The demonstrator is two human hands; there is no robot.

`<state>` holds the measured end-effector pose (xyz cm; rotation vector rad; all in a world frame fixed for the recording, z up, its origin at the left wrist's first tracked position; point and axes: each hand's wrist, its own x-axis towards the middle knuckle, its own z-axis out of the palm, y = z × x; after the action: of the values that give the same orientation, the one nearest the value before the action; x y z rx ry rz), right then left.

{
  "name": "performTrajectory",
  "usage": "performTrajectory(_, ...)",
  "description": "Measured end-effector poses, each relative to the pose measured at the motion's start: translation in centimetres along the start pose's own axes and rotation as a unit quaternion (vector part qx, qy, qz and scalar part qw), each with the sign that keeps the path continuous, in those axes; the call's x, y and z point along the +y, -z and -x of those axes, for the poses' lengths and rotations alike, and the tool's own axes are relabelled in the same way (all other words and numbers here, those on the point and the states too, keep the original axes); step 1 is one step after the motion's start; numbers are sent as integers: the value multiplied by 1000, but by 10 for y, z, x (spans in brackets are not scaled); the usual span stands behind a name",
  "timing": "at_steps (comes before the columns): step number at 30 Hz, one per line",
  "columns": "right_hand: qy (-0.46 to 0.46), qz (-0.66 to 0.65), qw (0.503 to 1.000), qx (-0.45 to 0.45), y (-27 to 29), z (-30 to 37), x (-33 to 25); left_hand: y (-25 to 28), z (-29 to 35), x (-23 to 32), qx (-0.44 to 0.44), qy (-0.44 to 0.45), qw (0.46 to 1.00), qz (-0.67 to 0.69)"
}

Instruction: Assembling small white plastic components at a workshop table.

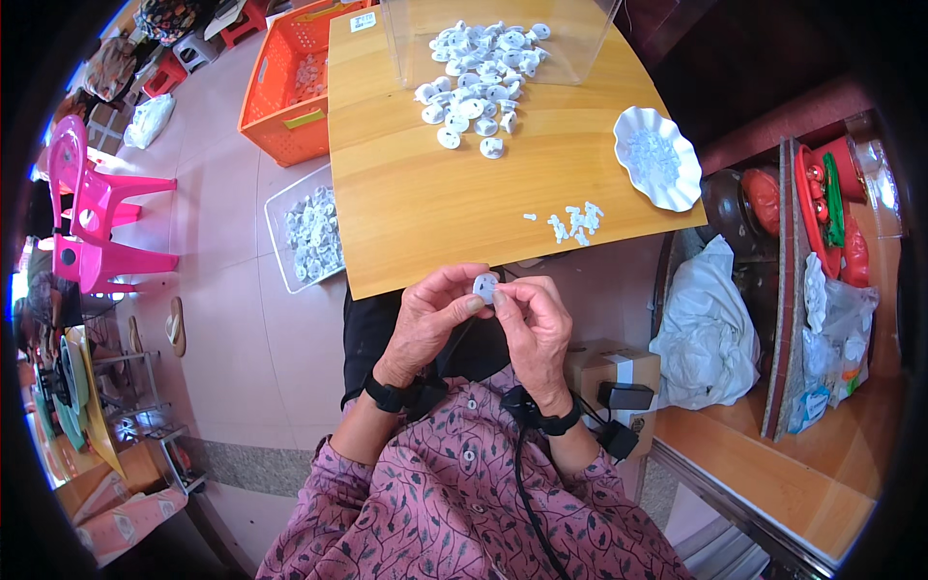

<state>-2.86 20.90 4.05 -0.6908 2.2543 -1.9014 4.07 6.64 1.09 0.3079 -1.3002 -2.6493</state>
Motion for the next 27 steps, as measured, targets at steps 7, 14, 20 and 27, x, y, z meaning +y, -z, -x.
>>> performTrajectory(7, 34, 53, 998, -1, -2, 0, -1, 0, 2, 2, 10, 6, 999, -36)
performTrajectory(14, 53, 78, 995, -8, -4, 1, -3, 3, 3, 2, 15, 15, 999, -45)
performTrajectory(20, 48, 82, 995, -8, -4, 2, -1, 1, 3, 1, 11, 3, 997, -76)
performTrajectory(27, 33, 67, 997, 0, -7, 4, 0, -1, 4, 2, 29, 0, 998, -63)
